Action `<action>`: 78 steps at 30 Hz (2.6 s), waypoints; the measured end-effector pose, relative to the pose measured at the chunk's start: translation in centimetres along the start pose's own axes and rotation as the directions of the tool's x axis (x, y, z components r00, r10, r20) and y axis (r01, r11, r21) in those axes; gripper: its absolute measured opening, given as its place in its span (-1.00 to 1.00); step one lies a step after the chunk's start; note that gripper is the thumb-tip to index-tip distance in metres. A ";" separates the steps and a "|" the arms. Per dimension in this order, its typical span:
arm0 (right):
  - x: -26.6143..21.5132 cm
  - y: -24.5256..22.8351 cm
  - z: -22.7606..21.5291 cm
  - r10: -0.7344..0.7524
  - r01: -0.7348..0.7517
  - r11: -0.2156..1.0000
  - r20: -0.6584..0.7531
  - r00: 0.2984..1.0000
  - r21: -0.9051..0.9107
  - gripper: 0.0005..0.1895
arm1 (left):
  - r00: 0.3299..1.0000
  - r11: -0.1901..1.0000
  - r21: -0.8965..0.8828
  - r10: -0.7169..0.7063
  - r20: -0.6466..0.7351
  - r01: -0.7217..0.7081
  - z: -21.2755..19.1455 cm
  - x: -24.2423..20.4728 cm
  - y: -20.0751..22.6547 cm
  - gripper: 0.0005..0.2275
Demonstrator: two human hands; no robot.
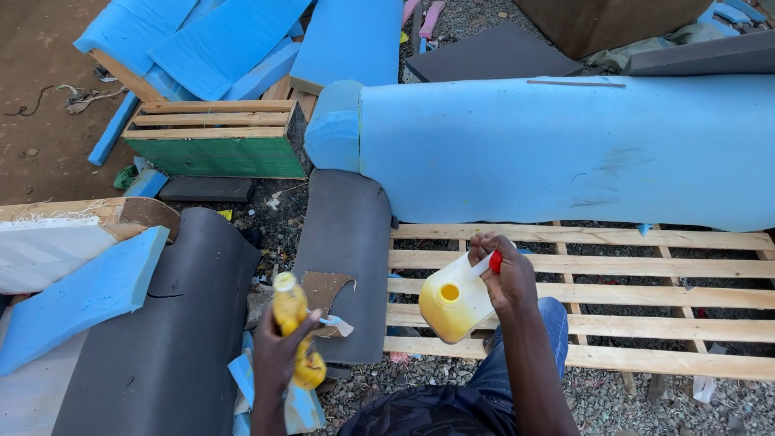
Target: Refilling a small adhesive bottle from a larger container and wiping it with a rag in a workshop environment.
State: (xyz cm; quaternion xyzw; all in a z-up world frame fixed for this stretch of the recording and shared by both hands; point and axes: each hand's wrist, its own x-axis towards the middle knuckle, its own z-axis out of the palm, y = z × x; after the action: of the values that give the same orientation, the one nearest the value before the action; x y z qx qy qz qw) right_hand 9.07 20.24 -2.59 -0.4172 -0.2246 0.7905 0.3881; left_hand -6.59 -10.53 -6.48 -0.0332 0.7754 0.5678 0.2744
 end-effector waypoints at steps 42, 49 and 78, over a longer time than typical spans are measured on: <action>-12.6 -15.1 -2.5 -0.209 0.603 -0.202 0.635 0.744 -0.772 -0.71 | 0.757 0.901 -0.132 0.421 0.501 -0.414 9.0 -2.4 4.8 -0.64; -9.3 -12.9 -6.1 -0.265 0.522 -0.207 0.561 0.784 -0.827 -0.72 | 0.511 0.873 -0.200 0.431 0.743 -0.445 14.9 -5.9 8.0 -0.53; -11.0 -12.0 -11.2 -0.926 0.751 0.322 -0.028 0.376 -0.576 -0.66 | 0.077 0.749 -0.253 0.375 0.924 -0.612 23.8 -9.6 10.1 -0.34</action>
State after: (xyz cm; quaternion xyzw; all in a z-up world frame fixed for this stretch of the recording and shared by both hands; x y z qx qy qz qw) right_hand 27.41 18.89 4.70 -0.4486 -0.5213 0.2917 0.6647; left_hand 7.09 11.91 1.84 0.6011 0.4705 0.4472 0.4661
